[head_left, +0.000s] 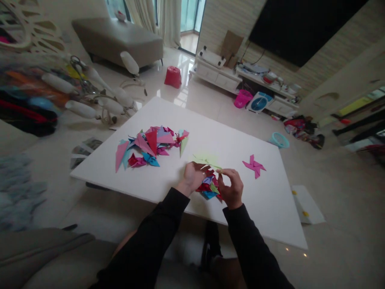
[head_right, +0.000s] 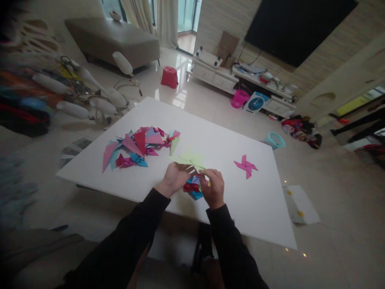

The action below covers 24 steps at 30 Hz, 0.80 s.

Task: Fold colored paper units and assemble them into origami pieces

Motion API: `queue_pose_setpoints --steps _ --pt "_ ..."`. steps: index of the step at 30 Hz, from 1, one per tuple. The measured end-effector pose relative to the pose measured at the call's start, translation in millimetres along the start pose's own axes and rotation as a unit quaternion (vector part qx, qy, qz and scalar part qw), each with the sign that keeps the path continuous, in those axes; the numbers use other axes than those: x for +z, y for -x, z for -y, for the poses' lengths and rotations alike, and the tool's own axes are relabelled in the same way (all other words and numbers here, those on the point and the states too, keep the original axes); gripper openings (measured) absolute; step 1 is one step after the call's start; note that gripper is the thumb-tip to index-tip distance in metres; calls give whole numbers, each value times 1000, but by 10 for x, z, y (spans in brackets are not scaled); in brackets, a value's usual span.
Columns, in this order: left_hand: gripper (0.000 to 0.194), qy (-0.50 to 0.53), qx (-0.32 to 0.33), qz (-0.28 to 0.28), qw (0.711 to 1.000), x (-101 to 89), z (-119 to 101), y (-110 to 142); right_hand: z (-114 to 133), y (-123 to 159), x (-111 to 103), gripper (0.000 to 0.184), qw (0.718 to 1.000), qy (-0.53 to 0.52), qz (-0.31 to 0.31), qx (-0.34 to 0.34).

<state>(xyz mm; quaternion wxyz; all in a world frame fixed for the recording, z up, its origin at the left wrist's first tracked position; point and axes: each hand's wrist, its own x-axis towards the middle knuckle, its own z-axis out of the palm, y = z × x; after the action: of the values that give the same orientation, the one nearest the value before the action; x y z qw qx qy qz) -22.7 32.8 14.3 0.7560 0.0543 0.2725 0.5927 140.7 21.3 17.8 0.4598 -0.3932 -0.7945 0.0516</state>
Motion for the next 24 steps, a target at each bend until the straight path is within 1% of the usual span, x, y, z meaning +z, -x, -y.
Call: queue_pose_setpoints --steps 2,3,5,6,9,11,13,15,17,20,24 --pt "30 -12 -11 41 999 52 164 15 -29 296 -129 25 1000 18 -9 20" --pt "34 -20 -18 57 998 72 245 18 -52 400 -167 25 999 25 -6 26" --pt "35 -46 -24 75 996 95 398 8 -103 521 -209 24 999 29 13 28" --pt "32 -63 -26 76 995 98 468 -5 -126 543 -221 24 999 28 23 26" --pt "15 -114 -39 37 992 73 639 -80 -175 519 -250 25 998 22 48 16" --pt "19 -132 -31 3 991 39 711 -145 -188 477 -279 26 998 16 66 5" --pt "28 -143 7 -21 990 4 749 -205 -193 442 -322 30 996 -4 86 -7" --pt "36 -158 40 -37 986 -20 762 -241 -203 419 -380 32 996 -29 81 -4" --pt "38 -179 58 -47 981 -28 769 -249 -227 403 -439 29 998 -37 51 20" --pt "36 -206 64 -44 975 -21 797 -217 -283 395 -502 16 996 -19 2 85" --pt "41 -244 51 -40 968 -28 849 -135 -336 411 -511 10 989 -3 2 145"
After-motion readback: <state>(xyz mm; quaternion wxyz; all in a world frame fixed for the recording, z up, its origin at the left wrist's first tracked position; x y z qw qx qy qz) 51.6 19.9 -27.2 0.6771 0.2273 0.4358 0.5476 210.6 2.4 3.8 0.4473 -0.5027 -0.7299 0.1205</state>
